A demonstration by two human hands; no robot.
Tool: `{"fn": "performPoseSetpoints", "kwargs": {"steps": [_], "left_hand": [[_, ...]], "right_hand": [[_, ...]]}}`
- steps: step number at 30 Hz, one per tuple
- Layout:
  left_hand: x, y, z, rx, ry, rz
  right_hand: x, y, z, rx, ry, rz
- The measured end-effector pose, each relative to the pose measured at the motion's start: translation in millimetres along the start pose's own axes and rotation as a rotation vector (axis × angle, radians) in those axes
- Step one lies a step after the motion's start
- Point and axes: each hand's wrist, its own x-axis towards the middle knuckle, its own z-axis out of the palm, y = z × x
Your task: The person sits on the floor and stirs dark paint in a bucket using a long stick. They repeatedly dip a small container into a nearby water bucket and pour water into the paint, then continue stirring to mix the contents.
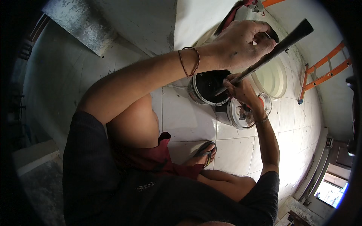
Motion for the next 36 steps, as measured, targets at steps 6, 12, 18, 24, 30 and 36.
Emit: {"fn": "performPoseSetpoints", "kwargs": {"steps": [6, 12, 18, 24, 30, 36], "left_hand": [[1.8, 2.3, 5.4, -0.050, 0.121, -0.023], [1.3, 7.5, -1.3, -0.121, 0.086, -0.076], [0.3, 8.3, 5.5, -0.045, 0.141, -0.068], [3.4, 1.0, 2.5, -0.103, 0.129, -0.010], [1.7, 8.0, 4.4, -0.072, 0.150, -0.057], [1.9, 9.0, -0.4, -0.132, 0.105, -0.108]], "right_hand": [[4.7, -5.3, 1.6, 0.000, 0.171, -0.085], [0.2, -7.4, -2.1, 0.069, -0.044, 0.063], [6.2, -3.0, 3.8, -0.088, 0.170, -0.163], [2.1, 2.5, 1.5, 0.018, 0.014, -0.043], [7.4, 1.2, 4.0, -0.091, 0.203, -0.188], [0.1, -1.0, -1.0, 0.079, -0.024, 0.041]]}}
